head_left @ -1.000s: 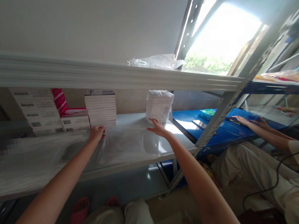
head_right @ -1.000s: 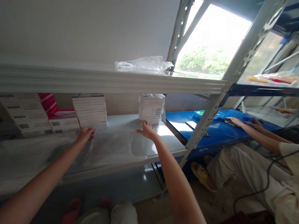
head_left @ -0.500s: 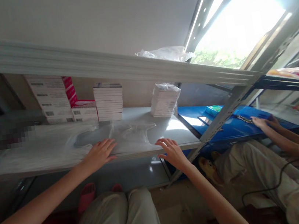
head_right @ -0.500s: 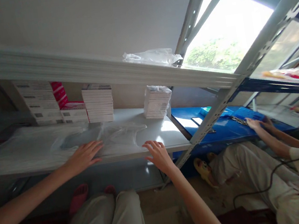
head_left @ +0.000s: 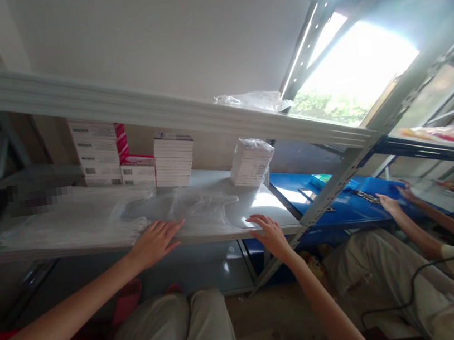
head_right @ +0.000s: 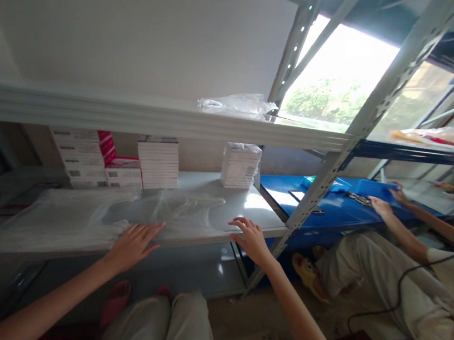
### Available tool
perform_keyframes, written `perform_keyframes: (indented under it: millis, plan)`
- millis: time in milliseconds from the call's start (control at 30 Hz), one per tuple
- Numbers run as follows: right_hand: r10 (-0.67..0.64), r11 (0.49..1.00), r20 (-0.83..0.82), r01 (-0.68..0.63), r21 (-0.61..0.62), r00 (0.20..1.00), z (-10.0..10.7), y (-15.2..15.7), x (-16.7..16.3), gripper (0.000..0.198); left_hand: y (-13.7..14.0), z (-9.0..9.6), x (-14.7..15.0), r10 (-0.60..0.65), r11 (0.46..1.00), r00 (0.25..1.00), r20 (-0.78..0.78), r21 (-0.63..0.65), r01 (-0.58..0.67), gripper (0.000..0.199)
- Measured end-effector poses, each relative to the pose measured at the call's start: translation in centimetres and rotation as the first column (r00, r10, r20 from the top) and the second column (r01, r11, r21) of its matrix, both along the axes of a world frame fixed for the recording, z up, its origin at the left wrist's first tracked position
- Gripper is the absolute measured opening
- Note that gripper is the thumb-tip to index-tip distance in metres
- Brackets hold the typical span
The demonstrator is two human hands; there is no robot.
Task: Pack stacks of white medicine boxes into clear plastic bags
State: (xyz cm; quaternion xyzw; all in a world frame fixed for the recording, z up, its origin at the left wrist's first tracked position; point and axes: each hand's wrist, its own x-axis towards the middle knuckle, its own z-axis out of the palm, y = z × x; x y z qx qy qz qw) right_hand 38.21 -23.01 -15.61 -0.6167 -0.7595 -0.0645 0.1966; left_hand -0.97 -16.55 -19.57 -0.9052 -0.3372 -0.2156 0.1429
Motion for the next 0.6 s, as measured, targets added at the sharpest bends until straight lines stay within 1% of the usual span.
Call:
perform_keyframes:
  millis: [100,167,233,267,333,367,400,467,533,600]
  plan:
    - [-0.002,0.997,-0.1,0.009,0.074,0.995,1.9,1.3,-2.8,0.034,0.9,0.9,1.2,0.012,0.999,0.988,0.156,-0.038,-0.006,0.056]
    - [0.059,0.996,-0.129,-0.05,0.075,0.99,3.0,2.8,-6.1,0.036,2.7,1.3,2.7,0.051,0.994,0.961,0.271,-0.112,-0.021,0.056]
    - [0.112,0.994,-0.093,-0.111,0.014,0.989,3.4,4.6,-9.7,0.041,5.1,1.2,4.5,0.113,0.975,0.939,0.326,-0.22,-0.04,0.056]
    - [0.136,0.99,-0.056,-0.139,-0.039,0.989,3.3,5.6,-11.4,0.046,6.3,1.0,5.4,0.151,0.956,0.936,0.319,-0.289,-0.056,0.056]
    - [0.184,0.969,0.031,-0.176,-0.173,0.983,2.6,7.2,-14.0,0.054,8.3,0.2,6.8,0.198,0.907,0.947,0.252,-0.413,-0.08,0.057]
    - [0.189,0.959,0.058,-0.172,-0.227,0.98,2.0,7.8,-14.8,0.057,8.9,-0.2,7.2,0.194,0.887,0.96,0.201,-0.454,-0.084,0.056]
    - [0.193,0.948,0.074,-0.166,-0.273,0.979,1.3,8.3,-15.2,0.059,9.4,-0.6,7.6,0.179,0.874,0.972,0.15,-0.479,-0.086,0.055]
    - [0.18,0.93,0.075,-0.144,-0.339,0.981,0.0,8.8,-14.9,0.061,9.6,-1.1,7.9,0.148,0.865,0.987,0.065,-0.491,-0.098,0.054]
    - [0.136,0.926,0.063,-0.104,-0.362,0.989,-1.1,8.9,-13.6,0.062,9.4,-1.2,7.8,0.15,0.867,0.989,0.018,-0.483,-0.123,0.055]
    - [0.066,0.933,0.057,-0.042,-0.358,0.996,-2.0,8.8,-11.8,0.065,9.1,-1.0,7.7,0.164,0.863,0.986,0.004,-0.485,-0.142,0.057]
